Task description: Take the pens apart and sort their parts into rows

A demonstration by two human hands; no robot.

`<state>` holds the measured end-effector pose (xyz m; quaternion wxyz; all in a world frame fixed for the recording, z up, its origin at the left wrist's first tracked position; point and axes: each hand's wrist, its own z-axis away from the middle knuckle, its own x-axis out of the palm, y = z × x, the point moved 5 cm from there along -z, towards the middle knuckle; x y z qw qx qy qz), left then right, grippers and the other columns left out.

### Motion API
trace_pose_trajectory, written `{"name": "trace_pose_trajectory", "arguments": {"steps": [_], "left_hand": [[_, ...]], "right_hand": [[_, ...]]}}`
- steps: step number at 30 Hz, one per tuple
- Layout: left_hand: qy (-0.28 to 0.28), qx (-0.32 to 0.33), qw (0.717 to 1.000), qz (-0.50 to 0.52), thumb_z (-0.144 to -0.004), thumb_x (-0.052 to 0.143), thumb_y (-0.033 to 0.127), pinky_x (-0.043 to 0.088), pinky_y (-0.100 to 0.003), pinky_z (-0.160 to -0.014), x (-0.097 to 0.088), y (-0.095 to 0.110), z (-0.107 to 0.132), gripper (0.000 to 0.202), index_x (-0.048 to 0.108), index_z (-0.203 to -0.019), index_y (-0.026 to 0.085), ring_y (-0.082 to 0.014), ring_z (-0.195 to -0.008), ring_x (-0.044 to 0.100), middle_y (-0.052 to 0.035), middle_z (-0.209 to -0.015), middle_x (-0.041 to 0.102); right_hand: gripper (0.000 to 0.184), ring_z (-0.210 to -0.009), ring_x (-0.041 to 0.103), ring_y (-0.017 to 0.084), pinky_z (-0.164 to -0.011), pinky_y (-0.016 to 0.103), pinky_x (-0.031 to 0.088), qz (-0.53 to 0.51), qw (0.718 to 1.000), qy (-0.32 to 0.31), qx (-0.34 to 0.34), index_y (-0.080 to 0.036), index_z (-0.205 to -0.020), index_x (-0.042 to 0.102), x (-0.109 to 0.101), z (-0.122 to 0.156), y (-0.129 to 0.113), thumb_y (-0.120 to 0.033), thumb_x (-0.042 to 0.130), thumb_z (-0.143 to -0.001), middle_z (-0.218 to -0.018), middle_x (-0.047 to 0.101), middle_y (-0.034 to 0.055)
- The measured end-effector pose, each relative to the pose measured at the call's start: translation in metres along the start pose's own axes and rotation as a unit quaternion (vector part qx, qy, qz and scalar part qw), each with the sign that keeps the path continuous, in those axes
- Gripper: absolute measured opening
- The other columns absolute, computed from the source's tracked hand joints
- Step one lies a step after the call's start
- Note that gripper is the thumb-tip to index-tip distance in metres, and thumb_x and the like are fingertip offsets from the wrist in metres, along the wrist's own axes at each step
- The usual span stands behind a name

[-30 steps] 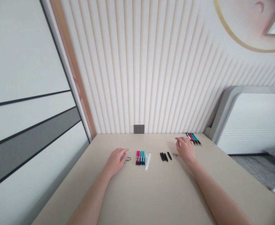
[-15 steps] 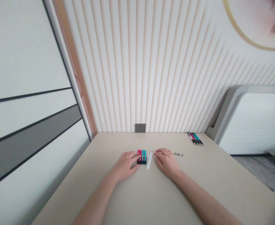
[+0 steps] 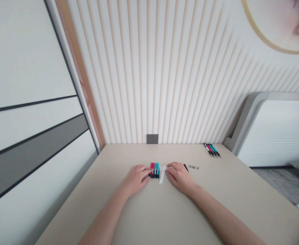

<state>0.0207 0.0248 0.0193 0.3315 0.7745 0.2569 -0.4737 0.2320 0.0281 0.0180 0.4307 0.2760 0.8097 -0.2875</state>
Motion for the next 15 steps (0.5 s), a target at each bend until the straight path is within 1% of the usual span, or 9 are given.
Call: {"name": "trace_pose_trajectory", "arguments": {"steps": [7,11,15], "left_hand": [[0.000,-0.014,1.000,-0.009,-0.088,0.061,0.027,0.041,-0.039,-0.094,0.0035,-0.0039,0.0000,0.029,0.062,-0.117,0.025,-0.0235,-0.105,0.056,-0.0050,-0.111,0.066],[-0.005,-0.014,1.000,-0.017,-0.090,0.059,0.026,0.042,-0.038,-0.093,0.0034,-0.0016,-0.0004,0.025,0.062,-0.115,0.025,-0.0226,-0.104,0.057,-0.0041,-0.109,0.067],[0.007,-0.019,1.000,-0.022,-0.092,0.055,0.023,0.042,-0.037,-0.091,0.0010,0.0015,-0.0009,0.022,0.064,-0.112,0.024,-0.0216,-0.100,0.059,-0.0034,-0.105,0.068]], "right_hand": [[0.022,-0.104,0.055,0.022,-0.091,0.038,0.041,-0.002,1.000,-0.006,0.004,-0.022,-0.100,0.066,-0.0015,0.0001,0.0007,-0.020,0.046,-0.095,-0.110,0.064,0.0080],[0.021,-0.104,0.055,0.022,-0.091,0.037,0.041,-0.002,1.000,-0.009,0.004,-0.023,-0.101,0.066,-0.0009,0.0007,0.0003,-0.019,0.047,-0.094,-0.109,0.064,0.0073],[0.021,-0.103,0.055,0.022,-0.090,0.037,0.040,0.007,1.000,0.001,0.022,-0.023,-0.104,0.066,0.0026,-0.0009,0.0009,-0.019,0.048,-0.094,-0.109,0.065,0.0071]]}}
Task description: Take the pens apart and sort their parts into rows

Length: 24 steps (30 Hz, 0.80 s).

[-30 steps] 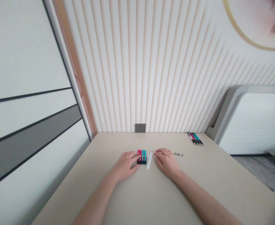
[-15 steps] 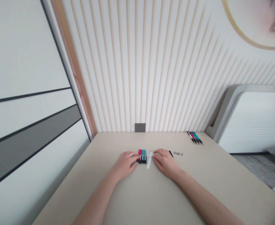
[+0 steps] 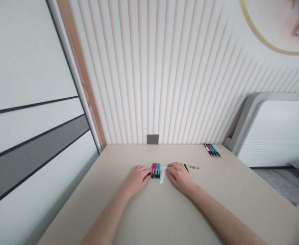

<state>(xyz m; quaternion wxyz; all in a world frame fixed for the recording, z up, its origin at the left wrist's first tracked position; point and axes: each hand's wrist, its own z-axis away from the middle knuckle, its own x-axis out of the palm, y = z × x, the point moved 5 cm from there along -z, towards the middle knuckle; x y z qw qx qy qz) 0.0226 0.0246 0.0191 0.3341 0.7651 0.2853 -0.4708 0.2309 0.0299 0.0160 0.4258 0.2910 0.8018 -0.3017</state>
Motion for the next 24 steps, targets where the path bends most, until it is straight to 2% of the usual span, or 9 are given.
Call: {"name": "trace_pose_trajectory", "arguments": {"steps": [7,11,16,24], "left_hand": [[0.052,-0.033,0.998,0.005,-0.090,0.052,0.015,0.045,-0.035,-0.085,-0.008,-0.002,-0.002,0.024,0.066,-0.108,0.023,-0.0209,-0.095,0.062,-0.0036,-0.100,0.070],[0.119,-0.073,0.990,0.007,-0.091,0.047,0.012,0.047,-0.036,-0.082,-0.018,-0.006,-0.002,0.023,0.066,-0.102,0.020,-0.0212,-0.092,0.063,-0.0054,-0.098,0.069],[0.204,-0.073,0.976,0.026,-0.093,0.043,0.014,0.046,-0.037,-0.087,-0.029,-0.008,-0.001,0.024,0.062,-0.107,0.019,-0.0213,-0.097,0.061,-0.0066,-0.102,0.067],[0.244,-0.061,0.967,0.039,-0.092,0.045,0.017,0.048,-0.038,-0.086,-0.035,-0.002,0.001,0.022,0.063,-0.105,0.020,-0.0220,-0.096,0.062,-0.0067,-0.099,0.067]], "right_hand": [[0.023,-0.103,0.056,0.022,-0.089,0.037,0.040,0.010,0.999,0.024,0.047,-0.024,-0.108,0.066,0.009,-0.012,-0.005,-0.021,0.048,-0.094,-0.109,0.066,0.0073],[0.023,-0.103,0.056,0.021,-0.090,0.036,0.040,0.003,0.999,0.017,0.047,-0.024,-0.109,0.066,0.014,-0.016,-0.006,-0.020,0.050,-0.093,-0.108,0.066,0.0063],[0.021,-0.102,0.056,0.020,-0.089,0.035,0.039,-0.004,0.998,0.018,0.052,-0.024,-0.105,0.068,0.014,-0.015,-0.004,-0.020,0.051,-0.093,-0.107,0.067,0.0054],[0.016,-0.099,0.059,0.022,-0.087,0.036,0.039,-0.008,0.997,0.031,0.063,-0.024,-0.096,0.069,0.015,-0.015,0.001,-0.022,0.054,-0.092,-0.101,0.070,0.0057]]}}
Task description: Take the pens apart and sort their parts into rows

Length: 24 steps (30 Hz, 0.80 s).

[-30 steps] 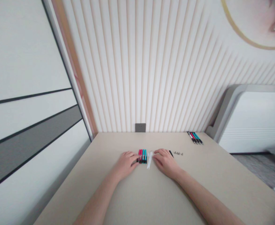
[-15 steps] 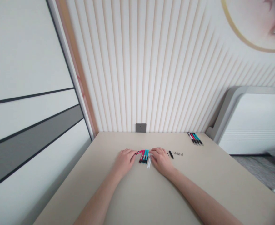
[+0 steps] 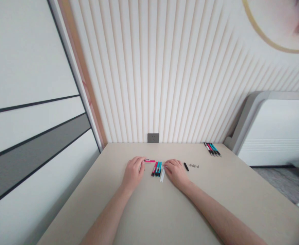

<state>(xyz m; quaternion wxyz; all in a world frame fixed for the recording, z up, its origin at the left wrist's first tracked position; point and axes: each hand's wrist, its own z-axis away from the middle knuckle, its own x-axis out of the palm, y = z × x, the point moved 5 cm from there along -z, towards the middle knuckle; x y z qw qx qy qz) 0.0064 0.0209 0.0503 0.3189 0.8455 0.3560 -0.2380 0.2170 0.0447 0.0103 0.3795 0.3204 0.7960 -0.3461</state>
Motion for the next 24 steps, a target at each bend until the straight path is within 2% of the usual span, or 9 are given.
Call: {"name": "trace_pose_trajectory", "arguments": {"steps": [6,9,12,18,24], "left_hand": [[0.017,-0.033,0.995,0.091,-0.094,0.046,0.022,0.051,-0.034,-0.084,0.002,-0.002,0.000,0.022,0.065,-0.103,0.021,-0.0205,-0.096,0.063,-0.0061,-0.100,0.069],[0.002,-0.064,0.985,0.158,-0.094,0.048,0.026,0.053,-0.030,-0.078,0.005,-0.001,0.000,0.022,0.066,-0.104,0.021,-0.0185,-0.091,0.065,-0.0050,-0.099,0.070],[-0.025,-0.078,0.977,0.197,-0.093,0.050,0.029,0.053,-0.029,-0.078,0.010,0.002,0.001,0.022,0.068,-0.104,0.021,-0.0177,-0.089,0.065,-0.0045,-0.098,0.070],[-0.067,-0.068,0.968,0.232,-0.095,0.048,0.028,0.052,-0.029,-0.082,0.017,0.010,0.004,0.023,0.068,-0.103,0.020,-0.0181,-0.094,0.064,-0.0068,-0.101,0.070],[-0.088,-0.010,0.973,0.213,-0.096,0.048,0.027,0.052,-0.033,-0.087,0.020,0.017,0.005,0.023,0.068,-0.103,0.021,-0.0187,-0.095,0.065,-0.0073,-0.101,0.070]], "right_hand": [[0.016,-0.095,0.062,0.022,-0.088,0.037,0.043,-0.075,0.996,0.043,0.036,-0.022,-0.091,0.069,-0.007,0.002,0.011,-0.022,0.053,-0.089,-0.096,0.072,0.0058],[0.018,-0.090,0.066,0.021,-0.084,0.035,0.048,-0.173,0.977,0.076,0.102,-0.021,-0.092,0.069,-0.016,0.007,0.023,-0.027,0.053,-0.088,-0.096,0.073,0.0062],[0.021,-0.081,0.067,0.021,-0.076,0.033,0.050,-0.245,0.956,0.081,0.141,-0.020,-0.091,0.069,-0.022,0.012,0.029,-0.032,0.053,-0.086,-0.088,0.074,0.0055],[0.020,-0.077,0.064,0.020,-0.074,0.032,0.049,-0.283,0.950,0.070,0.112,-0.020,-0.088,0.068,-0.025,0.012,0.015,-0.033,0.054,-0.087,-0.083,0.072,0.0048],[0.020,-0.080,0.064,0.020,-0.075,0.033,0.050,-0.314,0.943,0.071,0.087,-0.019,-0.088,0.066,-0.021,0.013,0.004,-0.035,0.053,-0.089,-0.087,0.071,0.0063]]}}
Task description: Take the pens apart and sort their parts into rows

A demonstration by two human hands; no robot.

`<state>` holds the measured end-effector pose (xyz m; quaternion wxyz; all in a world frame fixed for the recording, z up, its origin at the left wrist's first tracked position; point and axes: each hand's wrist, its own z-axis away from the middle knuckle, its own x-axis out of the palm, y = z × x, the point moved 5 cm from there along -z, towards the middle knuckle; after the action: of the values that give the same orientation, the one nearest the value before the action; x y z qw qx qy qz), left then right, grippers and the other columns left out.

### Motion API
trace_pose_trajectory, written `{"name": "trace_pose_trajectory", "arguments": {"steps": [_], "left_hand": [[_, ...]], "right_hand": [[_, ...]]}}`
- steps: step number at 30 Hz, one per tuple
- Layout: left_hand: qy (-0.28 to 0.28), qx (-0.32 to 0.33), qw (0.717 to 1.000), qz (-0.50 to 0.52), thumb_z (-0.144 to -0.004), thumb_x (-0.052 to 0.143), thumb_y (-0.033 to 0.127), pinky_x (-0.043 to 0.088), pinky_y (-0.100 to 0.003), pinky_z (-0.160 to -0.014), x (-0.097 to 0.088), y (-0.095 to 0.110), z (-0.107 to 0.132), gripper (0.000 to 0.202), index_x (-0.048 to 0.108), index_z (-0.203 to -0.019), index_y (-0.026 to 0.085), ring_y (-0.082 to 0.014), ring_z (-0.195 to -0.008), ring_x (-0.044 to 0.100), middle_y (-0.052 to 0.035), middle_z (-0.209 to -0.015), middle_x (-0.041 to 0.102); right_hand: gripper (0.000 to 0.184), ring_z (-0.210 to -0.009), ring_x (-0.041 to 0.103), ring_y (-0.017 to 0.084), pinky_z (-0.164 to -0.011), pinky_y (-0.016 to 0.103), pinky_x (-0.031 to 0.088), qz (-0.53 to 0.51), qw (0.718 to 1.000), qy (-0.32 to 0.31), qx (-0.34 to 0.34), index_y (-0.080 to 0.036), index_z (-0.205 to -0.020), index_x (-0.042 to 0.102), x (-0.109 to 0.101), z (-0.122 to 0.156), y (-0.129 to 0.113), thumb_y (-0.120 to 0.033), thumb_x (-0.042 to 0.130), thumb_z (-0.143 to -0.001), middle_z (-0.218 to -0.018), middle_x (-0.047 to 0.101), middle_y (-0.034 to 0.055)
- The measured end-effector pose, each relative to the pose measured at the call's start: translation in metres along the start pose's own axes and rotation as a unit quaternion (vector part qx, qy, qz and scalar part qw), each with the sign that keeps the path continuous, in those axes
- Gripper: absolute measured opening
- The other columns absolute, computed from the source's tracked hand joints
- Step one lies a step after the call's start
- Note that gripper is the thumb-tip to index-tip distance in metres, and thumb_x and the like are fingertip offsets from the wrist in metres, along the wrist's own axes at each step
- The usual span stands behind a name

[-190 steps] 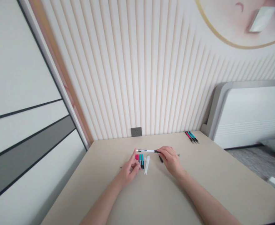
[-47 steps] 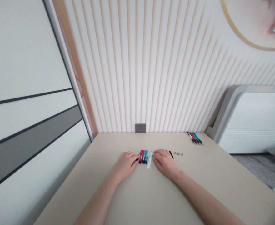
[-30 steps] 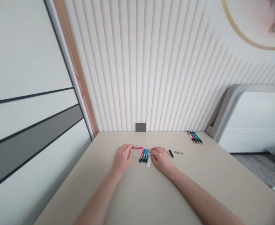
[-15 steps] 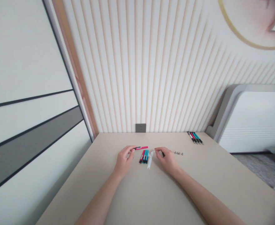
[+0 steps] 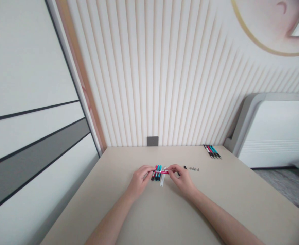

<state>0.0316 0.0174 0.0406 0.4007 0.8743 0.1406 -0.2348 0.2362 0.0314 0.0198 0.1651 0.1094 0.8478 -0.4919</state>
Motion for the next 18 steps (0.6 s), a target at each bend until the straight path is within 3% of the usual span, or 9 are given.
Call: {"name": "trace_pose_trajectory", "arguments": {"steps": [5,11,18], "left_hand": [[-0.012,0.032,0.999,-0.025,-0.095,0.048,0.023,0.052,-0.033,-0.088,0.003,0.001,0.001,0.022,0.067,-0.105,0.021,-0.0181,-0.096,0.064,-0.0071,-0.102,0.070],[-0.011,0.050,0.997,-0.050,-0.097,0.045,0.024,0.052,-0.035,-0.090,0.004,0.001,0.001,0.023,0.066,-0.105,0.021,-0.0183,-0.098,0.064,-0.0077,-0.102,0.069],[-0.021,0.051,0.996,-0.069,-0.097,0.046,0.024,0.050,-0.037,-0.091,0.006,0.001,0.002,0.022,0.065,-0.107,0.022,-0.0192,-0.099,0.062,-0.0077,-0.105,0.068]], "right_hand": [[0.021,-0.077,0.064,0.019,-0.073,0.032,0.051,-0.033,0.999,-0.005,0.025,-0.019,-0.088,0.063,0.006,0.000,0.006,-0.038,0.053,-0.089,-0.084,0.070,0.0056],[0.027,-0.063,0.059,0.015,-0.058,0.027,0.048,-0.080,0.994,-0.022,0.078,-0.019,-0.091,0.059,0.015,0.001,0.014,-0.045,0.050,-0.091,-0.074,0.064,0.0019],[0.032,-0.062,0.057,0.015,-0.057,0.026,0.046,-0.102,0.992,-0.024,0.064,-0.019,-0.090,0.058,0.016,0.002,0.010,-0.050,0.049,-0.091,-0.067,0.060,0.0002]]}}
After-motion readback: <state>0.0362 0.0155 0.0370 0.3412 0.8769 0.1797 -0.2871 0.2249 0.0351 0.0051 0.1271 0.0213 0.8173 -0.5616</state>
